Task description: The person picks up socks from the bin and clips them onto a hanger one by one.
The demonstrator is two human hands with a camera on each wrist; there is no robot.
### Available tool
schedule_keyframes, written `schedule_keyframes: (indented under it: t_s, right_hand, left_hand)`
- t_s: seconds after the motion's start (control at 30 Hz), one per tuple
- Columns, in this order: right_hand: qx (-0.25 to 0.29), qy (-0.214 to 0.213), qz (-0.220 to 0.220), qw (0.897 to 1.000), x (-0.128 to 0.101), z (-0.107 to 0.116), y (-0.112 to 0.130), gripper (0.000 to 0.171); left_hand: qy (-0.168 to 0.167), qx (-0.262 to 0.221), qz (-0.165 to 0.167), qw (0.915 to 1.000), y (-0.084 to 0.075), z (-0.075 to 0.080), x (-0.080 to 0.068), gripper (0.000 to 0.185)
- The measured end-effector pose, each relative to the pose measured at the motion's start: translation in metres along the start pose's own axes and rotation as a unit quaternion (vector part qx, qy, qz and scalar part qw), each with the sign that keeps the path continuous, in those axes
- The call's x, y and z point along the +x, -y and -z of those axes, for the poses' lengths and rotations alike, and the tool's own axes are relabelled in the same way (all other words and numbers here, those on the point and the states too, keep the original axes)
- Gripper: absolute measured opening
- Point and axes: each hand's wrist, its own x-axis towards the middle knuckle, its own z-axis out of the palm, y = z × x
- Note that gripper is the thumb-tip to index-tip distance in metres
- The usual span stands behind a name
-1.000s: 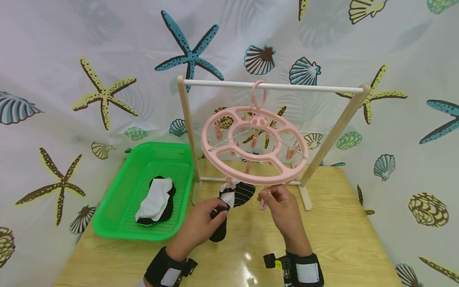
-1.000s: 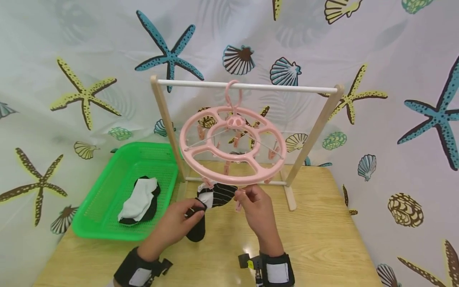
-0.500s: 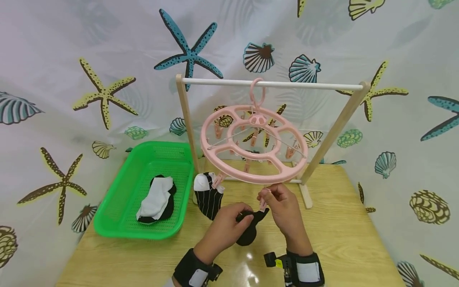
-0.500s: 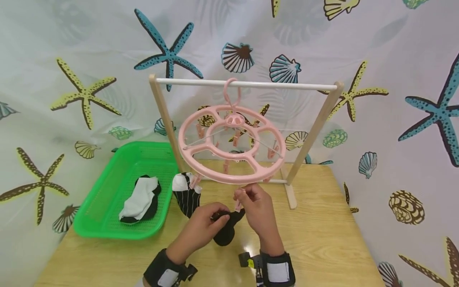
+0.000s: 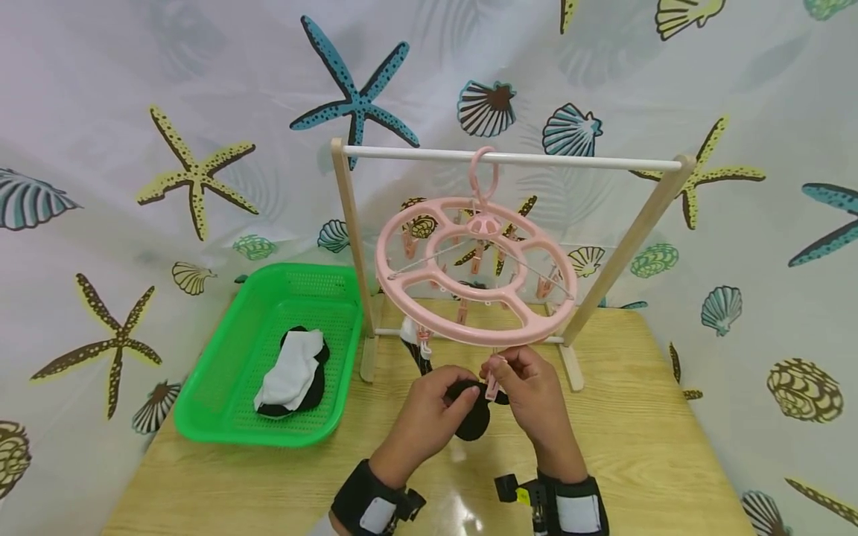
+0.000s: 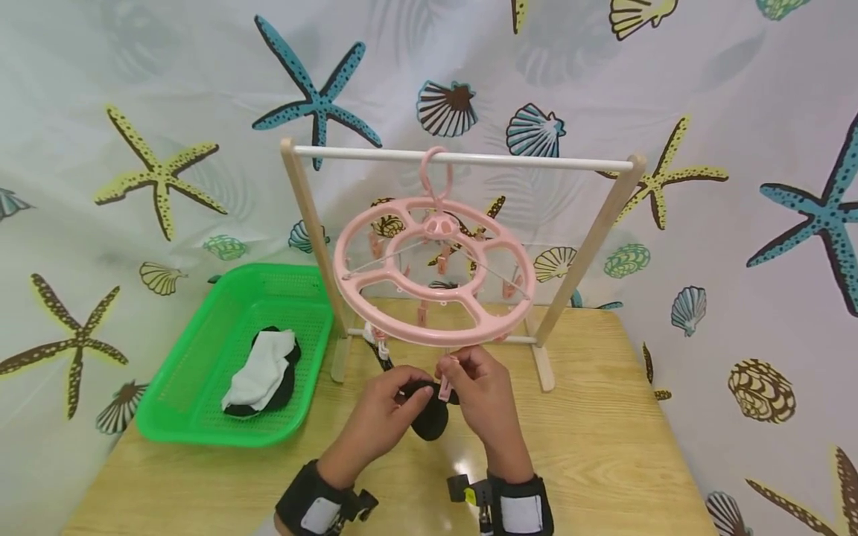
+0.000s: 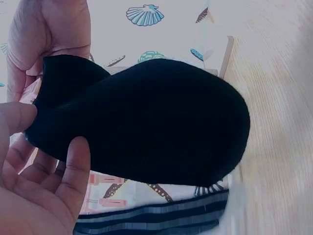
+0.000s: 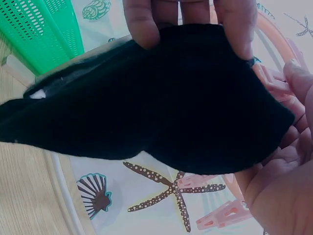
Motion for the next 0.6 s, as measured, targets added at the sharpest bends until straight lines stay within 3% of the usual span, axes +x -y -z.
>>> schedule_keyframes:
  t_s: [0.23,0.47,0.6]
  right_hand:
    - [-0.006,0.005,0.009,1.0,-0.002,-0.0011,0.0004,0.007]
    - [0.009,0.002,0.001,1.0,-0.0032,-0.0026,0.0014,0.013]
    - [0.02,0.007,0.003,1.0,-0.0032,-0.0036,0.0018,0.011]
  left_hand:
    - [-0.035,-0.02,0.017,0.9991,-0.0023,-0.0036,0.0014,0.006]
    - [-0.022,-0.091,0.043,0.9947,-0.0043,-0.0051,-0.0007,0.008]
    - [-0.027,-0.102,0.043,0.9935,-0.0022,-0.0054,-0.0006,0.01]
